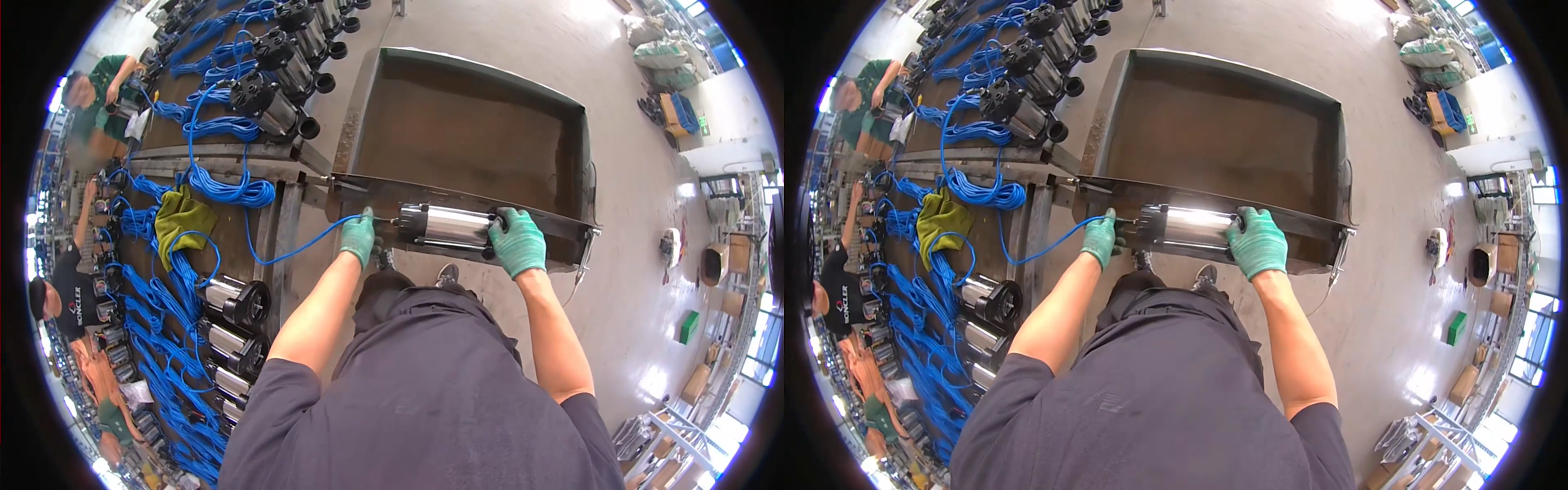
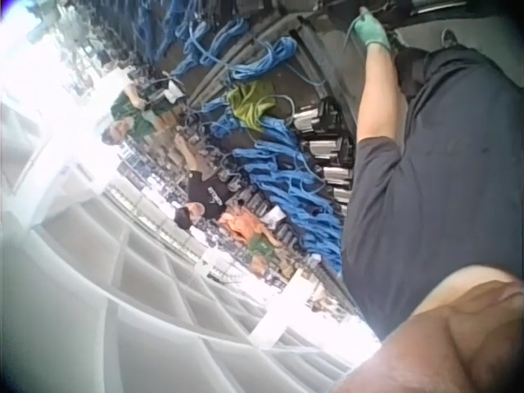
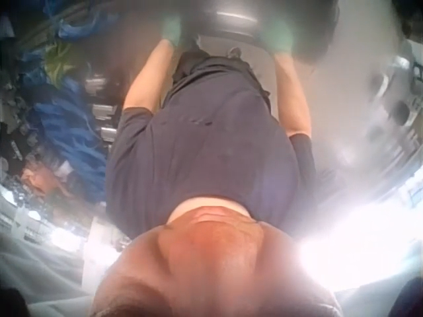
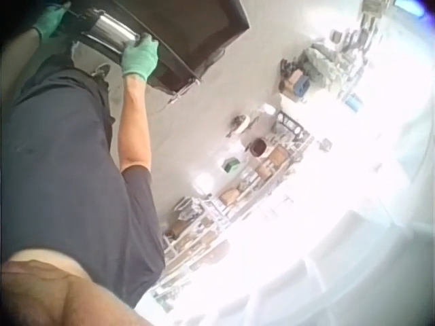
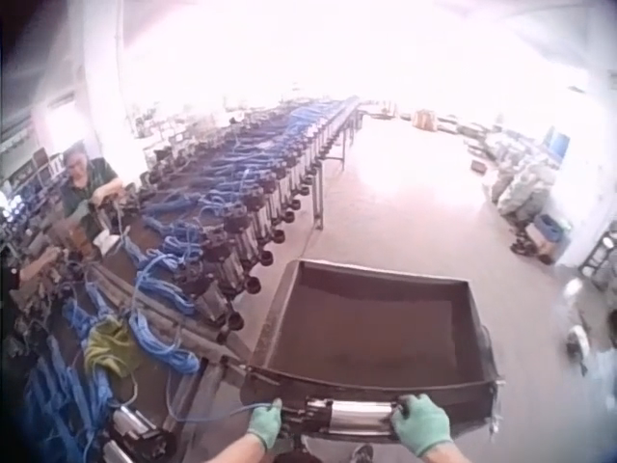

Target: The person submerges a metal pump cylinder into a tank of water to check for leaks, rotates the pump by hand, and then places it on a table next to other pumps.

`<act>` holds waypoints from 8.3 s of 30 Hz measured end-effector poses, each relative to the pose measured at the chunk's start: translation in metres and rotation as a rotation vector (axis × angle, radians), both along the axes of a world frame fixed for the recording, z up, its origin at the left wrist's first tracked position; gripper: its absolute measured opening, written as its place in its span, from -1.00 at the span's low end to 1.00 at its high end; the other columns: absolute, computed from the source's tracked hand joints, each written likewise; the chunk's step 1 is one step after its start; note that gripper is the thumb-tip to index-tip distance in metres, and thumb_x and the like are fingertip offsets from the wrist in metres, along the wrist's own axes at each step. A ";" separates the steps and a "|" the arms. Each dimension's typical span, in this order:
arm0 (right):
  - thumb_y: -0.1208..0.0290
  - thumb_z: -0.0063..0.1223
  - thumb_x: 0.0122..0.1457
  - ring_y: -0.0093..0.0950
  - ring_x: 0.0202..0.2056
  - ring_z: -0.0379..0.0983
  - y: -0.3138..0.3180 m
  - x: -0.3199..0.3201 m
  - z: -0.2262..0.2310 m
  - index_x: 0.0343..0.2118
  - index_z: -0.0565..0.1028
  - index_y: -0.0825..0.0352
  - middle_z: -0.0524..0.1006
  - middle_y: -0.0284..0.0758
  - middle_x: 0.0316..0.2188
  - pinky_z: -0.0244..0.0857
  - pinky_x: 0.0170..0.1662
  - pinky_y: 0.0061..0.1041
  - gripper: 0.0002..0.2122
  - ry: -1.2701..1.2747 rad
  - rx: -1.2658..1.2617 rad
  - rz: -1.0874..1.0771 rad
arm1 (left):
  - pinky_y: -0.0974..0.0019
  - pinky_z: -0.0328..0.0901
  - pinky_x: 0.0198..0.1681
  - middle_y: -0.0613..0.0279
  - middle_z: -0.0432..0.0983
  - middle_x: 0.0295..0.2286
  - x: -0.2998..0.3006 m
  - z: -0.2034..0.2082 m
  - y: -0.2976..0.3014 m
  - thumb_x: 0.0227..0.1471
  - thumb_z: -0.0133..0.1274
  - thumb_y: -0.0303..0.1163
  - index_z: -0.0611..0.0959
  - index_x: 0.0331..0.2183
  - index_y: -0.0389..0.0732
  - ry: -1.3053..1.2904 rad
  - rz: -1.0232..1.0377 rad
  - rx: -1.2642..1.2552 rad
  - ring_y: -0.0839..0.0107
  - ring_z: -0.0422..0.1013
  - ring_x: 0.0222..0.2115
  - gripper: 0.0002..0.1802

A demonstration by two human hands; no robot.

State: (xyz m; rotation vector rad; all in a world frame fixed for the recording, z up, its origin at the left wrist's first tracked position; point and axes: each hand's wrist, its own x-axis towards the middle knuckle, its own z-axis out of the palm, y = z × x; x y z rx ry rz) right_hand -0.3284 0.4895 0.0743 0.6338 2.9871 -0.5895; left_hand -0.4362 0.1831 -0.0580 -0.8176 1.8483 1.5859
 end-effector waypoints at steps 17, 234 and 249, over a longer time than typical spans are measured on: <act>0.16 0.30 0.24 -0.17 -0.14 0.56 0.057 0.086 -0.051 0.08 0.50 0.32 0.58 -0.09 -0.12 0.45 -0.01 -0.24 -0.55 0.351 -0.385 -0.384 | 0.28 0.44 -0.12 0.26 0.61 -0.26 0.012 0.011 -0.027 0.30 0.20 -0.14 0.61 -0.06 -0.25 0.626 -0.444 -0.191 0.43 0.51 -0.22 -0.62; 0.39 -0.11 0.22 -0.59 -0.62 0.35 0.097 0.068 -0.084 -0.44 0.57 0.27 0.45 -0.43 -0.62 0.15 -0.61 -0.54 -0.79 0.158 -1.465 -0.740 | 0.10 0.43 -0.06 -0.12 0.63 -0.23 0.030 0.073 0.059 -0.14 0.57 -0.10 0.41 -0.07 -0.36 0.547 -0.626 -0.541 0.10 0.56 -0.23 -0.17; 0.37 -0.06 0.24 -0.58 -0.60 0.34 0.100 0.071 -0.092 -0.45 0.59 0.28 0.47 -0.41 -0.58 0.23 -0.52 -0.51 -0.79 0.120 -1.436 -0.777 | 0.12 0.43 -0.07 -0.08 0.63 -0.27 0.027 0.060 0.056 -0.12 0.56 -0.13 0.42 -0.10 -0.34 0.601 -0.614 -0.468 0.14 0.55 -0.26 -0.23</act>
